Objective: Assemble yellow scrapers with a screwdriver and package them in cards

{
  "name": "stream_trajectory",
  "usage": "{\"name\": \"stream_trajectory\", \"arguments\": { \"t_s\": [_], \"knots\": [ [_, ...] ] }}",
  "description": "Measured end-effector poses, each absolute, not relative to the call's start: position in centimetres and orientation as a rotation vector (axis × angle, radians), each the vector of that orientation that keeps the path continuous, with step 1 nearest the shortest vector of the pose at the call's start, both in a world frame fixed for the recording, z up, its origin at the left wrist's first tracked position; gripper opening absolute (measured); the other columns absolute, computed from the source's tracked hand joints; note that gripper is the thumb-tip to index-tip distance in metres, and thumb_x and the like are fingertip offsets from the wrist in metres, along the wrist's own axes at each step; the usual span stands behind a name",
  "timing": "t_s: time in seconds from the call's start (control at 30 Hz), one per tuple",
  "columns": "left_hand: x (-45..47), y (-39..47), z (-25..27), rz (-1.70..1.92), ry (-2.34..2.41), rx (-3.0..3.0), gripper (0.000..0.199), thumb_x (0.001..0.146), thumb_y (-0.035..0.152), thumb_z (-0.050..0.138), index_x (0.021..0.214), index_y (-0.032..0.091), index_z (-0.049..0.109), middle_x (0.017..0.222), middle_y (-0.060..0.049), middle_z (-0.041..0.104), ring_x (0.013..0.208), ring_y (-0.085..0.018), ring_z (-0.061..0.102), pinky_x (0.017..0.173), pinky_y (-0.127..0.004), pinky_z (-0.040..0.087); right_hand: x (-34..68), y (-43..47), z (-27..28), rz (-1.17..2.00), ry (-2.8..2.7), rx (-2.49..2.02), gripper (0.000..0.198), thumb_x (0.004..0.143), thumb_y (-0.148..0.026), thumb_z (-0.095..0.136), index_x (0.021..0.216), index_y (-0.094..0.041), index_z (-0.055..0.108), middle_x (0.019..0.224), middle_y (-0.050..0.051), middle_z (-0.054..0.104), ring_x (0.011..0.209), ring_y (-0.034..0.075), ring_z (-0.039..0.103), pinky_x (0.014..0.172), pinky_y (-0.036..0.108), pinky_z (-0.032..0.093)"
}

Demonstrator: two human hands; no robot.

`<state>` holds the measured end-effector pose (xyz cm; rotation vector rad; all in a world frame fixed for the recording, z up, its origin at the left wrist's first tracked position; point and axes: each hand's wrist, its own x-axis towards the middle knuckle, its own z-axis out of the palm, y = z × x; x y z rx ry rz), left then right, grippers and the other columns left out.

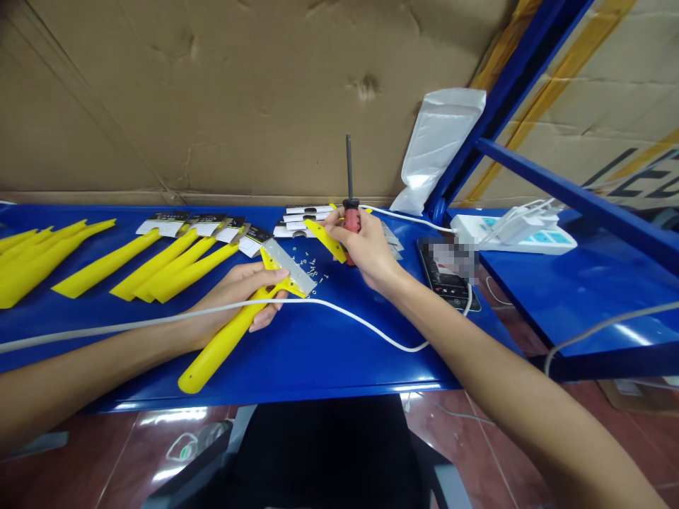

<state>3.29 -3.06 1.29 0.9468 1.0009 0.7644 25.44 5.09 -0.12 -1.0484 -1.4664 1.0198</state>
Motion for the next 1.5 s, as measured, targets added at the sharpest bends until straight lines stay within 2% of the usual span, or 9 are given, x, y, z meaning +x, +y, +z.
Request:
{"name": "stream_trajectory", "arguments": {
  "t_s": [0.1,0.27,0.4,0.5,0.7,0.83,1.1,1.27,1.5],
  "knots": [
    [3.31,-3.00,1.18,0.775,0.993,0.931,0.032,0.101,0.034,0.075,0.077,0.015,0.067,0.056,-0.001,0.062,0.039,-0.009,0.053,0.037,-0.019,0.039,25.22,4.97,-0.10,1.186,-1.342,-1.058,0.027,0.077,-0.033,0.084,0.094,-0.024,0.065,0.099,0.003,0.072,0.087,0.019,0.069,0.070,0.031,0.059],
    [3.17,-2.98,0.72,0.792,0.972,0.953,0.032,0.100,0.035,0.077,0.076,0.014,0.068,0.064,-0.003,0.067,0.041,-0.008,0.055,0.037,-0.019,0.042,25.11,5.06,-0.05,1.342,-1.169,-1.127,0.039,0.070,-0.027,0.087,0.105,-0.023,0.069,0.089,0.000,0.070,0.076,0.016,0.065,0.062,0.028,0.052],
    [3.16,-2.99,0.75,0.789,0.975,0.940,0.032,0.101,0.034,0.076,0.077,0.015,0.066,0.064,-0.002,0.067,0.040,-0.008,0.055,0.036,-0.019,0.043,25.13,5.08,0.00,1.414,-1.119,-1.110,0.041,0.071,-0.021,0.084,0.109,-0.022,0.069,0.089,0.000,0.071,0.075,0.016,0.066,0.064,0.029,0.053],
    [3.18,-2.93,0.84,0.785,0.980,0.933,0.030,0.102,0.033,0.075,0.080,0.016,0.064,0.062,-0.001,0.067,0.039,-0.009,0.055,0.036,-0.018,0.042,25.07,4.97,-0.03,1.429,-1.151,-1.064,0.039,0.075,-0.024,0.085,0.109,-0.024,0.068,0.097,0.002,0.073,0.085,0.017,0.069,0.071,0.031,0.058],
    [3.19,-2.95,0.86,0.786,0.971,0.927,0.030,0.103,0.031,0.072,0.079,0.015,0.064,0.060,-0.001,0.066,0.039,-0.009,0.055,0.036,-0.018,0.042,24.85,4.79,-0.30,1.481,-1.048,-0.980,0.043,0.064,-0.024,0.100,0.095,-0.023,0.071,0.099,0.000,0.071,0.095,0.018,0.070,0.082,0.032,0.063],
    [3.23,-2.99,0.86,0.792,0.971,0.913,0.029,0.102,0.031,0.074,0.080,0.015,0.067,0.060,-0.001,0.065,0.039,-0.009,0.054,0.036,-0.018,0.042,24.85,4.79,-0.35,1.480,-1.004,-0.931,0.048,0.055,-0.025,0.107,0.085,-0.021,0.070,0.093,-0.003,0.069,0.093,0.014,0.068,0.085,0.028,0.061],
    [3.25,-3.07,1.08,0.785,0.985,0.919,0.032,0.103,0.032,0.073,0.077,0.015,0.065,0.056,-0.001,0.063,0.038,-0.009,0.054,0.036,-0.018,0.040,24.95,5.00,-0.35,1.380,-1.010,-0.967,0.050,0.052,-0.035,0.111,0.084,-0.019,0.076,0.090,-0.002,0.071,0.075,0.009,0.058,0.063,0.022,0.049],
    [3.20,-3.03,0.94,0.791,0.985,0.936,0.028,0.100,0.033,0.076,0.080,0.017,0.064,0.057,0.000,0.064,0.038,-0.009,0.053,0.036,-0.018,0.040,24.67,4.87,-0.33,1.452,-0.983,-0.901,0.051,0.049,-0.034,0.112,0.081,-0.019,0.074,0.082,-0.003,0.068,0.073,0.009,0.057,0.059,0.021,0.050],
    [3.10,-3.15,0.98,0.819,0.972,0.984,0.030,0.102,0.035,0.073,0.080,0.017,0.063,0.055,0.001,0.060,0.040,-0.009,0.051,0.038,-0.019,0.039,24.69,4.74,-0.14,1.491,-1.032,-0.909,0.047,0.055,-0.032,0.110,0.076,-0.019,0.070,0.078,-0.001,0.069,0.071,0.010,0.060,0.059,0.021,0.052]
  ]
}}
